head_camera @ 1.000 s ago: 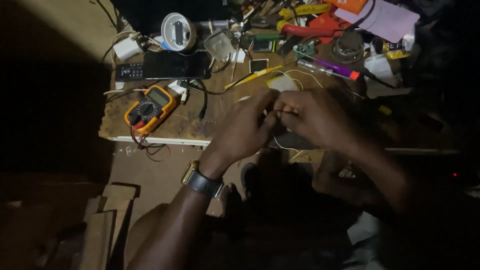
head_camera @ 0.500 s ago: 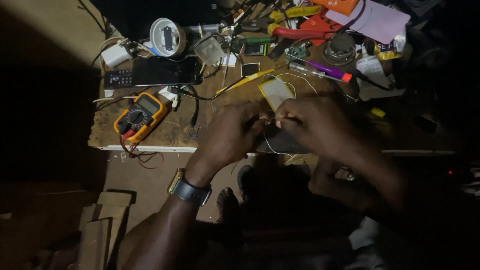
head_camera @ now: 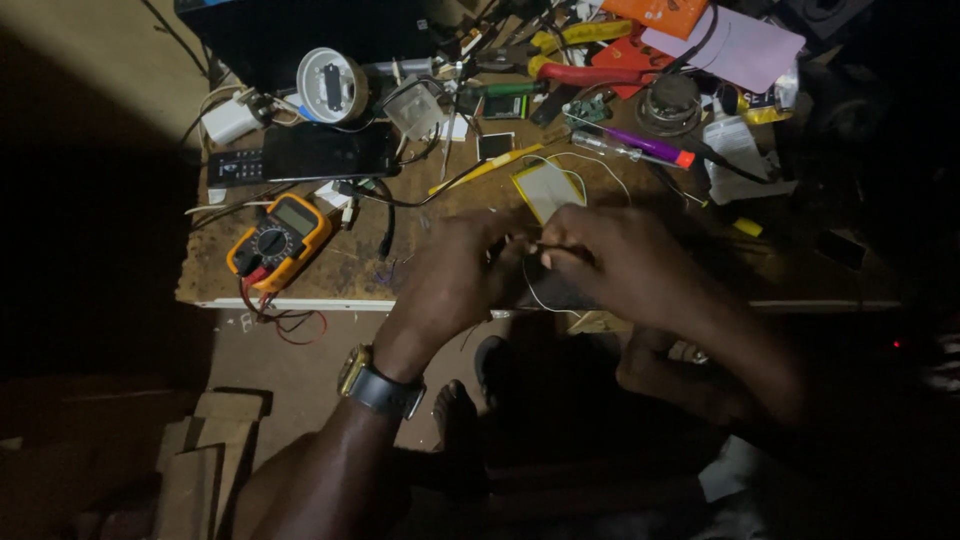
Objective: Connecting wires to a circular LED panel and an electronic component on a cluttered workbench.
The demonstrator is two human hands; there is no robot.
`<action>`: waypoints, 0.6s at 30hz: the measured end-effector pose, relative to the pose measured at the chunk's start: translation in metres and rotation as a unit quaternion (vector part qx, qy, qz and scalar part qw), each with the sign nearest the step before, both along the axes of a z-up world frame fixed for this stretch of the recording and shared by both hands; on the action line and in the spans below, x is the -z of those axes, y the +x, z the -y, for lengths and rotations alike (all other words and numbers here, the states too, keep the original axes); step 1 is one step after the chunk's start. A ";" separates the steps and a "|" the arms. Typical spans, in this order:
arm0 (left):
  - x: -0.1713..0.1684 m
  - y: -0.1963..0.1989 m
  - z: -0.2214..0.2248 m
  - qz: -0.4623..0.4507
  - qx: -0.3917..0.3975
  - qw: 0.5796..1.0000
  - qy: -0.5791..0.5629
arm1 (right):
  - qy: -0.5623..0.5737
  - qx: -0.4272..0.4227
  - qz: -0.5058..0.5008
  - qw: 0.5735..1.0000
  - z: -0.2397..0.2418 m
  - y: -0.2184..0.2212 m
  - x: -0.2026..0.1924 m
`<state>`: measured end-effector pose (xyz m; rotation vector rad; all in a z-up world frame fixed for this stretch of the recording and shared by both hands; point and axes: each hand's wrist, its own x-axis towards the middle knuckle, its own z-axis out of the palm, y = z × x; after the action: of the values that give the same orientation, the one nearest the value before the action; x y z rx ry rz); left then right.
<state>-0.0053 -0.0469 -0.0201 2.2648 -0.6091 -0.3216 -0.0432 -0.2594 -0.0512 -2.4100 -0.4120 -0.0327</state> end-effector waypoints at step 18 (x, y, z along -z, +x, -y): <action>-0.005 0.006 0.001 0.006 -0.030 1.000 -0.003 | 0.163 0.099 -0.339 0.921 -0.015 -0.017 0.032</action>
<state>0.0002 -0.0476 -0.0148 2.2764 -0.5459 -0.2757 -0.0604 -0.2447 -0.0837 -1.9627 0.1516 0.5824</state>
